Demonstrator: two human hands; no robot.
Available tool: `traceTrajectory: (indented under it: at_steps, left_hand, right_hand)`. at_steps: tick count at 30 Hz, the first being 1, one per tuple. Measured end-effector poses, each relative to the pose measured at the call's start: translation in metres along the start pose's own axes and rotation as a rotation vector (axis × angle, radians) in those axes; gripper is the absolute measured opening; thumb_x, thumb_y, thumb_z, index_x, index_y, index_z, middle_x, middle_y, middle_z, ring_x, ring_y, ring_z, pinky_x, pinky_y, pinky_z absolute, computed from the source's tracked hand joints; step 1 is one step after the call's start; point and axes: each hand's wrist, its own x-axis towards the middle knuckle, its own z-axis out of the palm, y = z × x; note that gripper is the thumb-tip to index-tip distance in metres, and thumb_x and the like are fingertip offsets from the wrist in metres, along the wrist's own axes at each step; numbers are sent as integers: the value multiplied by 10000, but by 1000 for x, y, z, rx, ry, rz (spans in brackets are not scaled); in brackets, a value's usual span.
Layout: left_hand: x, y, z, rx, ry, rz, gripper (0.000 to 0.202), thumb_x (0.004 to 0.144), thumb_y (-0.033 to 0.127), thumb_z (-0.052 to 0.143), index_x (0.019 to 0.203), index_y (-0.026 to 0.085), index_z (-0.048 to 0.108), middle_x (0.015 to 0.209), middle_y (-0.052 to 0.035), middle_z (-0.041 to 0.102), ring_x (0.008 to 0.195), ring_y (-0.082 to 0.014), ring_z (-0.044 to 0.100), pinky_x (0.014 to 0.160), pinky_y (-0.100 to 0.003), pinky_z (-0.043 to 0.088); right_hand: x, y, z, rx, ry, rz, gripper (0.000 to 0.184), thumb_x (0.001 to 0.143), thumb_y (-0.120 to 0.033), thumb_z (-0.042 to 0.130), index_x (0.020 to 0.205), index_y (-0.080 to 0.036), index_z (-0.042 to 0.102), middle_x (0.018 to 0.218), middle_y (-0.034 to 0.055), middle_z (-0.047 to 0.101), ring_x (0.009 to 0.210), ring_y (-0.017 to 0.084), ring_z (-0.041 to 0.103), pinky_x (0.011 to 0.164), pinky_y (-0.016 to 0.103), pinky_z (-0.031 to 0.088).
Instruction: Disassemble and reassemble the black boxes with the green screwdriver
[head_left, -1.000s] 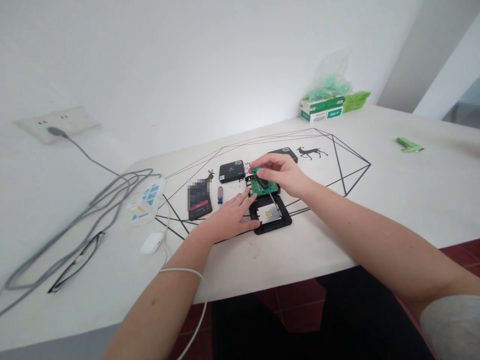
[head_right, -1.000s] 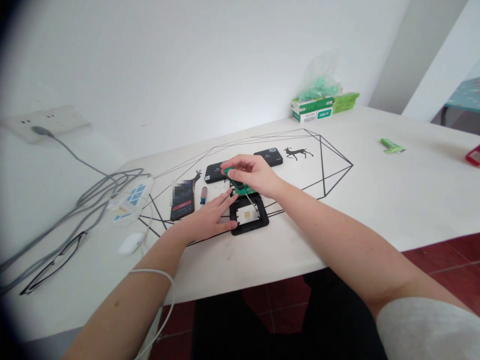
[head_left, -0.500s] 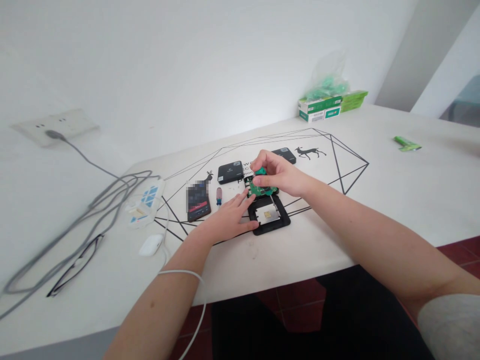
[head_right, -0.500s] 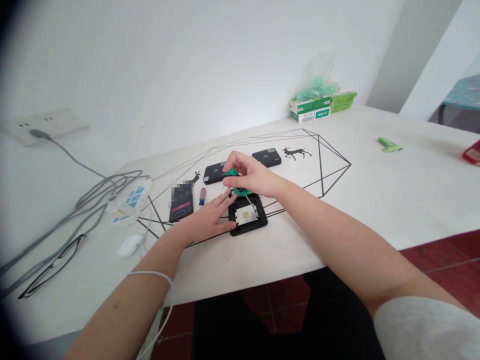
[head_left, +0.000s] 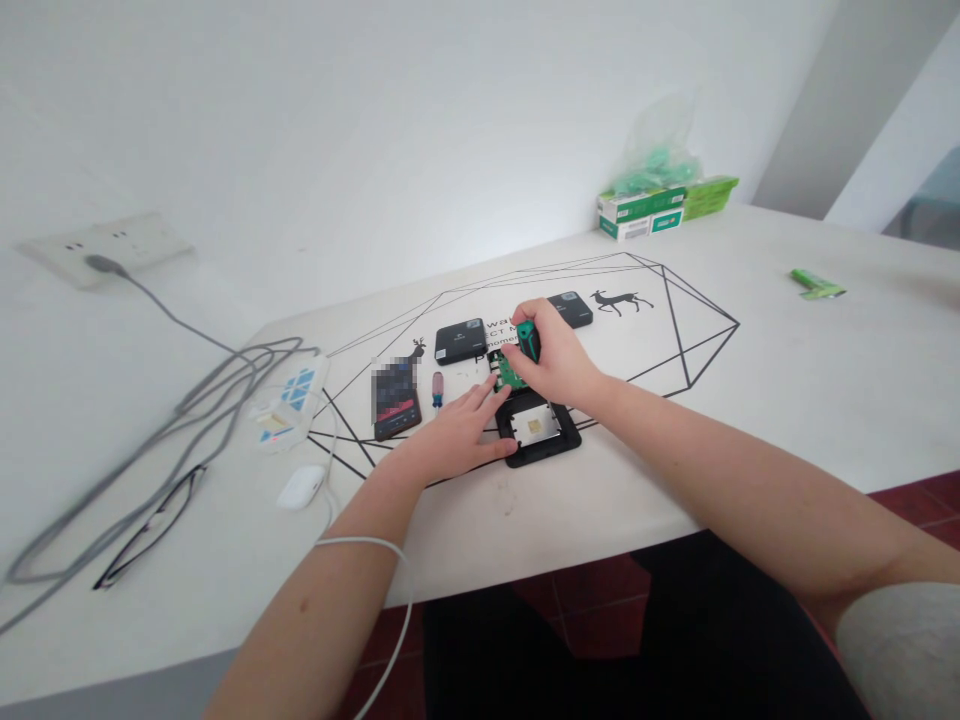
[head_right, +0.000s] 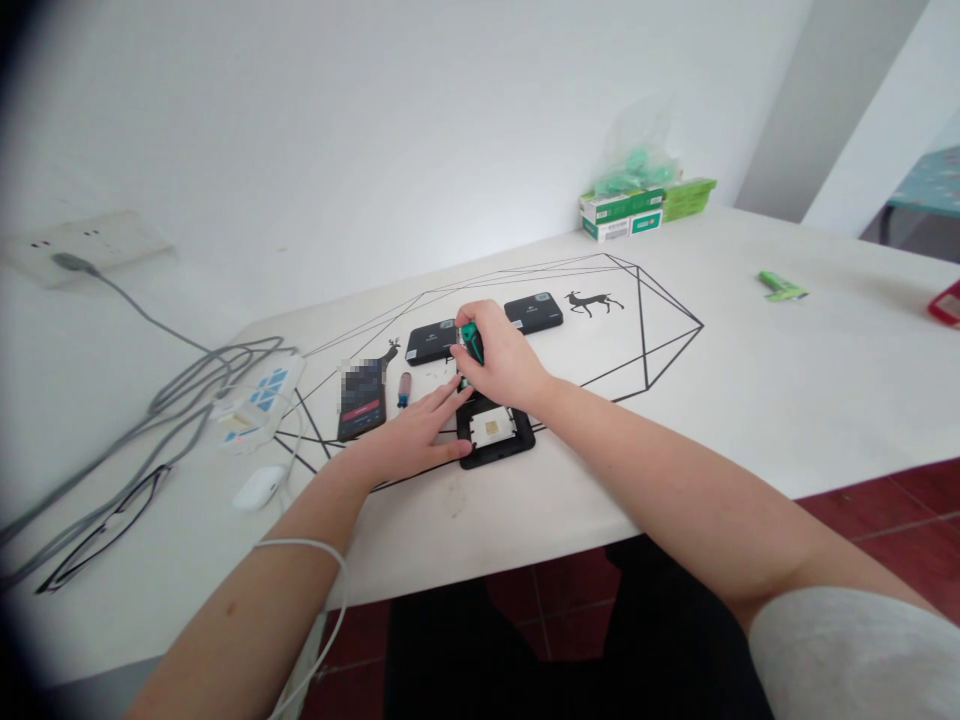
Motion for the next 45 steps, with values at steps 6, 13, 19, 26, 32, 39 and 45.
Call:
traceTrajectory:
  at_steps: [6,13,19,26,32,39,45]
  left_hand:
    - [0,1,-1,4,-15,-16,897,1002,706,469,1693,225,160,1760,-115,30,1612,-345,147,1274,-494,191]
    - [0,1,-1,23,-28,-20,896,1004,723,445,1692,229,153,1760,-110,35,1617,-330,131,1290,-481,142]
    - [-1,2,-2,0,-26,-2,902,1009,706,451,1689,189,163,1757,-137,32,1613,-336,141,1289,-473,174]
    - [-2,6,-5,23,80,63,715,1041,613,462,1619,202,379,1748,-133,166,1617,-376,59,1277,-589,162]
    - [-2,21,-5,18,117,162,761,897,654,702,1476,181,564,1706,-182,276,1591,-432,135,1263,-610,208]
    - [2,34,4,-15,166,117,608,907,625,710,1304,172,626,1687,-201,301,1577,-420,174,1245,-624,235]
    - [1,36,1,-64,126,123,645,787,616,825,1207,177,609,1672,-225,316,1571,-450,165,1225,-644,241]
  right_hand:
    - [-6,-3,1,86,8,-32,205,1014,-379,512,1138,-220,545,1076,78,618,945,212,594,875,400,513]
    - [-2,2,-2,77,20,-73,205,1031,-327,454,1121,-206,593,1051,82,656,916,201,600,876,384,502]
    - [15,29,-13,13,57,274,246,999,-316,411,1113,-202,597,917,31,658,780,178,583,795,337,497]
    - [25,46,-33,-649,-391,644,295,898,-284,548,1149,-167,650,1190,178,707,1038,306,682,882,410,527]
    - [16,52,-29,-837,-645,806,432,927,-268,541,1327,-126,623,1355,265,631,1187,365,673,920,460,534]
    - [8,49,-16,-961,-458,477,380,1002,-333,447,1224,-105,653,1314,245,647,1268,397,569,1067,573,383]
    - [1,39,2,-882,-582,481,362,986,-331,452,1208,-106,629,1200,242,711,1185,413,634,1037,620,368]
